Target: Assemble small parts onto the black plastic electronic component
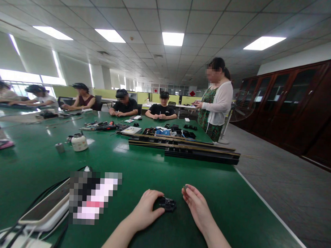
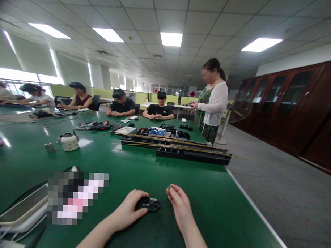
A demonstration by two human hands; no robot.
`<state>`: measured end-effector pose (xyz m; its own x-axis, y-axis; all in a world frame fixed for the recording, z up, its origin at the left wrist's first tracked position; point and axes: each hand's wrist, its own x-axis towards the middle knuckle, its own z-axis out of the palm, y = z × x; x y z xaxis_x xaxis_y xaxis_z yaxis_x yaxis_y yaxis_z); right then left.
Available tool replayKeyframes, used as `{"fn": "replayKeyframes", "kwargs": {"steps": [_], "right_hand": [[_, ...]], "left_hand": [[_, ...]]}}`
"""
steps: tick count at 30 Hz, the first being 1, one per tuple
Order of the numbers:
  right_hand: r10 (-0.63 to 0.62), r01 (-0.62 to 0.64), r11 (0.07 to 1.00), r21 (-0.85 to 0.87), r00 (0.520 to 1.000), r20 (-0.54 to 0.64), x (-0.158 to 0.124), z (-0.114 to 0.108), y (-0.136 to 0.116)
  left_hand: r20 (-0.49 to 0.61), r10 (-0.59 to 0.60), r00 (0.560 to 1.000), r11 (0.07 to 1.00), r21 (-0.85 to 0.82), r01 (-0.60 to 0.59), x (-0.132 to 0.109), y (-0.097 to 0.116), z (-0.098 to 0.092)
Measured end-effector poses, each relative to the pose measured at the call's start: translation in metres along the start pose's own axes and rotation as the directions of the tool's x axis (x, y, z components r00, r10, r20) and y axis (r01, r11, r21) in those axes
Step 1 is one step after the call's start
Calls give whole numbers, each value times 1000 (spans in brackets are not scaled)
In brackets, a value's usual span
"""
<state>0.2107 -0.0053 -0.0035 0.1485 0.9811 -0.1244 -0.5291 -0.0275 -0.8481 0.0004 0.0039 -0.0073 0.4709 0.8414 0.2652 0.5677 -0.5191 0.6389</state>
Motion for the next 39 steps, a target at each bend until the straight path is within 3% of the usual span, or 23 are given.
{"fn": "replayKeyframes", "kwargs": {"steps": [23, 39], "right_hand": [[-7, 6, 999, -39, 1000, -11, -4, 4, -3], [-45, 46, 985, -165, 999, 12, -1, 1, 3]], "left_hand": [[-9, 21, 1000, 1000, 6, -21, -1, -1, 1], [8, -8, 1000, 1000, 24, 8, -1, 3, -1]]}}
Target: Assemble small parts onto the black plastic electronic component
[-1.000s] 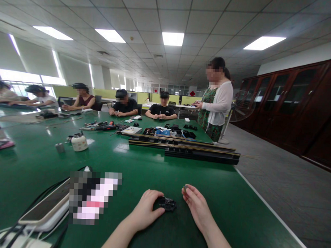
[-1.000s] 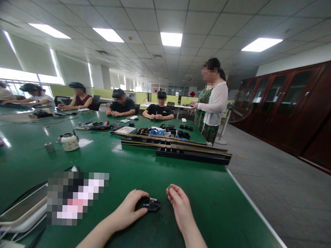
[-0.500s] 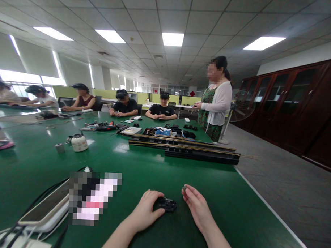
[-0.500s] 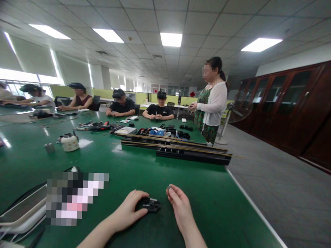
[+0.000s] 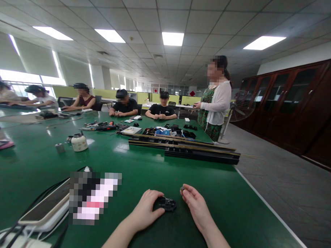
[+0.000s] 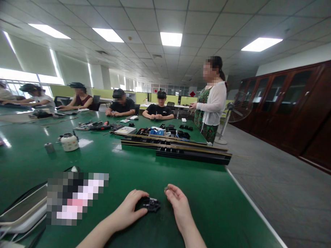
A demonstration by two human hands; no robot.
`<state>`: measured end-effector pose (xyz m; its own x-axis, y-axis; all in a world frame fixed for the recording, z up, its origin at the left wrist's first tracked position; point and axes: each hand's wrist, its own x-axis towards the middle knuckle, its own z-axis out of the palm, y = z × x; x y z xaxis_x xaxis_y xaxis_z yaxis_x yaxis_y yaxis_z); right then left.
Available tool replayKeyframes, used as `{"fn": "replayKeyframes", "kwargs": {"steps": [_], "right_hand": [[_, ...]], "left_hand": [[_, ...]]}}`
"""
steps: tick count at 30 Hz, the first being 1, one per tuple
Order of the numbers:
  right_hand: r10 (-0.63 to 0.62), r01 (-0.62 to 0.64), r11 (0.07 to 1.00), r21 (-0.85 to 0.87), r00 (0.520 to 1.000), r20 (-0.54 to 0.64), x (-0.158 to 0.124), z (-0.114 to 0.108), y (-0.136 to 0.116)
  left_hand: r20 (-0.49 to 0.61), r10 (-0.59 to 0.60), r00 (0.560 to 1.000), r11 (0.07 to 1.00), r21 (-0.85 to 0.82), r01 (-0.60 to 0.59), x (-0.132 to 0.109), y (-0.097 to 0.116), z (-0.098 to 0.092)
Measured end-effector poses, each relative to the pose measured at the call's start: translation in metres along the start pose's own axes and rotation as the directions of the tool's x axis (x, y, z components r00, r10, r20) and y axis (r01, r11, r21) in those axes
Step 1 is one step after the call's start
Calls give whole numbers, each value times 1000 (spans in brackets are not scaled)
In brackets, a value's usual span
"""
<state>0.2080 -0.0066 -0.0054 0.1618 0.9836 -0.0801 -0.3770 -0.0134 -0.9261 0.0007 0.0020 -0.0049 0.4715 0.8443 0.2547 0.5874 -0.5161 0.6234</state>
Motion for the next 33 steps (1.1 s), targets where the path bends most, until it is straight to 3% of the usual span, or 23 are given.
{"fn": "replayKeyframes", "kwargs": {"steps": [8, 16, 22, 33], "right_hand": [[-50, 54, 993, -107, 998, 37, 0, 1, 1], [-80, 125, 952, -280, 983, 166, -7, 10, -1], [-152, 277, 815, -508, 950, 274, -12, 12, -1], [-188, 422, 669, -611, 892, 411, -16, 16, 2]], "left_hand": [[8, -7, 1000, 1000, -3, 7, 0, 0, -1], [1, 5, 1000, 1000, -10, -5, 0, -5, 3], [-7, 4, 1000, 1000, -3, -4, 0, -4, 2], [-6, 10, 1000, 1000, -2, -10, 0, -3, 1]]}}
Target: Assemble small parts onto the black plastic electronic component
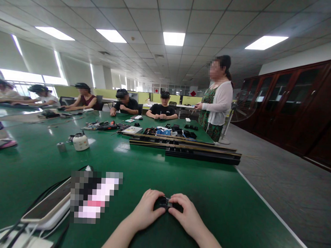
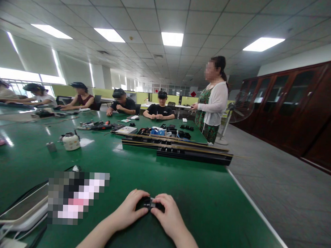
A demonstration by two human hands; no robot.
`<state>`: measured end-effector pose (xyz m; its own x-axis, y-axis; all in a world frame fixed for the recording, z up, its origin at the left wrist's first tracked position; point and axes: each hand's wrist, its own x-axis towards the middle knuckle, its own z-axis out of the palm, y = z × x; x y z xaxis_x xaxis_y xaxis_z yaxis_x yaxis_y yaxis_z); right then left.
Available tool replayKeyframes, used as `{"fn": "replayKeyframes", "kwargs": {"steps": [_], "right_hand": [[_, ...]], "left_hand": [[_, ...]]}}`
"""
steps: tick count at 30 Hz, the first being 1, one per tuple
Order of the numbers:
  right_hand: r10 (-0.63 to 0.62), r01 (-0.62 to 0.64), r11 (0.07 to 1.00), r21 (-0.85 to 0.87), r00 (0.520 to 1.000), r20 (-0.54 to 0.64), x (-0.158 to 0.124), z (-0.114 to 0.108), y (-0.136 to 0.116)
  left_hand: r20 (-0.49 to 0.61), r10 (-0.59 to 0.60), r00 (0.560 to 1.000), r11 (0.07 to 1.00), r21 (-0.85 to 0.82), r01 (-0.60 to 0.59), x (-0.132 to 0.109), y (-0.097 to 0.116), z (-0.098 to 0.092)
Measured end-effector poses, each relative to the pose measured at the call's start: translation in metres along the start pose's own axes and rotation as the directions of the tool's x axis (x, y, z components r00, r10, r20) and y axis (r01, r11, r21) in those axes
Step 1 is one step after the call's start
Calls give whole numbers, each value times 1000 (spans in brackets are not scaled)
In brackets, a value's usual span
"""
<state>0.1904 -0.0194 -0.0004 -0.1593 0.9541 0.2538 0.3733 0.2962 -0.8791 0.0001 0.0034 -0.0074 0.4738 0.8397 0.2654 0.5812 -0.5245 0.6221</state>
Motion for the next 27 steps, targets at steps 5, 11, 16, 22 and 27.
{"fn": "replayKeyframes", "kwargs": {"steps": [5, 11, 16, 22, 27], "right_hand": [[-34, 42, 990, -136, 997, 62, 0, 1, -4], [-15, 41, 964, -264, 995, 101, -2, 2, -6], [35, -22, 979, -204, 998, 61, -2, 0, -4], [132, -132, 991, 4, 991, -32, 4, -3, 4], [179, -174, 982, 75, 982, -64, 6, -3, 12]], "left_hand": [[16, -5, 1000, 1000, 7, 5, 1, 0, 0], [16, -18, 1000, 1000, 8, 18, 1, -1, 1], [10, -17, 1000, 1000, 5, 17, 1, 0, 0], [4, -14, 1000, 1000, 11, 14, 1, -2, 1], [3, -2, 1000, 1000, 18, 2, 0, -2, 1]]}}
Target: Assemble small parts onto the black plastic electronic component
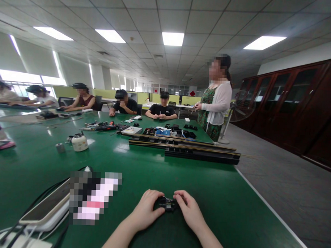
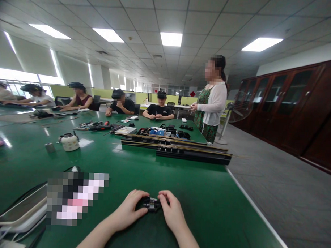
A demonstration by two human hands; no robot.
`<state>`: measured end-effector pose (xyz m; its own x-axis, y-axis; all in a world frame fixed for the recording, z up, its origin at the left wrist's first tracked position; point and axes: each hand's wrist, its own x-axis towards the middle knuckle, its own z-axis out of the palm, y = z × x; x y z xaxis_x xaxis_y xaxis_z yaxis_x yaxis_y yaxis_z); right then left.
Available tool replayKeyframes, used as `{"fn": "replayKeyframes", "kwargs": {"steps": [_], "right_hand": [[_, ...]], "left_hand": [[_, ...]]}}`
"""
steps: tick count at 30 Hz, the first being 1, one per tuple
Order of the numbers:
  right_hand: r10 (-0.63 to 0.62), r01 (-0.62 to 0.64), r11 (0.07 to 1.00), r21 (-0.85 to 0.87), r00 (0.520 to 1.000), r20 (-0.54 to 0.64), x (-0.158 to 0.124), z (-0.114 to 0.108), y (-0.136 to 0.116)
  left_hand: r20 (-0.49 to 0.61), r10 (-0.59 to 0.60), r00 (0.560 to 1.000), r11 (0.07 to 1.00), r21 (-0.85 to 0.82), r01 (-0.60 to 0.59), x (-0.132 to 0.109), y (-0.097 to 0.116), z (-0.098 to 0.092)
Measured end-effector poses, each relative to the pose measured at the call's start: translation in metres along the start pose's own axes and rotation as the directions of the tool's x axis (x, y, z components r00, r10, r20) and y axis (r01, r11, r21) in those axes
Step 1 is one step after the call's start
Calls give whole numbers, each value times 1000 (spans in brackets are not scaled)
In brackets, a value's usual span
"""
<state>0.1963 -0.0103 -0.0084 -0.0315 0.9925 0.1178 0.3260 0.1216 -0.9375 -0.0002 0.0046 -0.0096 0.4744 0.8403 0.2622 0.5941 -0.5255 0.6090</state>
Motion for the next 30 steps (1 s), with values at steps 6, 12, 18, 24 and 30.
{"fn": "replayKeyframes", "kwargs": {"steps": [6, 12, 18, 24, 30], "right_hand": [[2, -2, 999, 34, 1000, 16, -1, -1, 0], [7, -8, 999, 34, 1000, 10, 0, 1, 1], [11, -11, 1000, 23, 1000, 15, 0, 1, 0], [0, 0, 1000, 25, 1000, 13, 0, 1, 0], [-8, 8, 1000, 21, 1000, 10, -1, 1, -1]], "left_hand": [[-4, -4, 1000, 1000, -1, 4, 0, 2, -1], [-14, 16, 1000, 1000, 9, -16, 0, 0, 1], [-5, 0, 1000, 1000, -5, 0, 0, 0, 0], [6, -16, 1000, 1000, -15, 16, 0, 3, -1], [7, -16, 1000, 1000, -22, 16, -1, 4, -2]]}}
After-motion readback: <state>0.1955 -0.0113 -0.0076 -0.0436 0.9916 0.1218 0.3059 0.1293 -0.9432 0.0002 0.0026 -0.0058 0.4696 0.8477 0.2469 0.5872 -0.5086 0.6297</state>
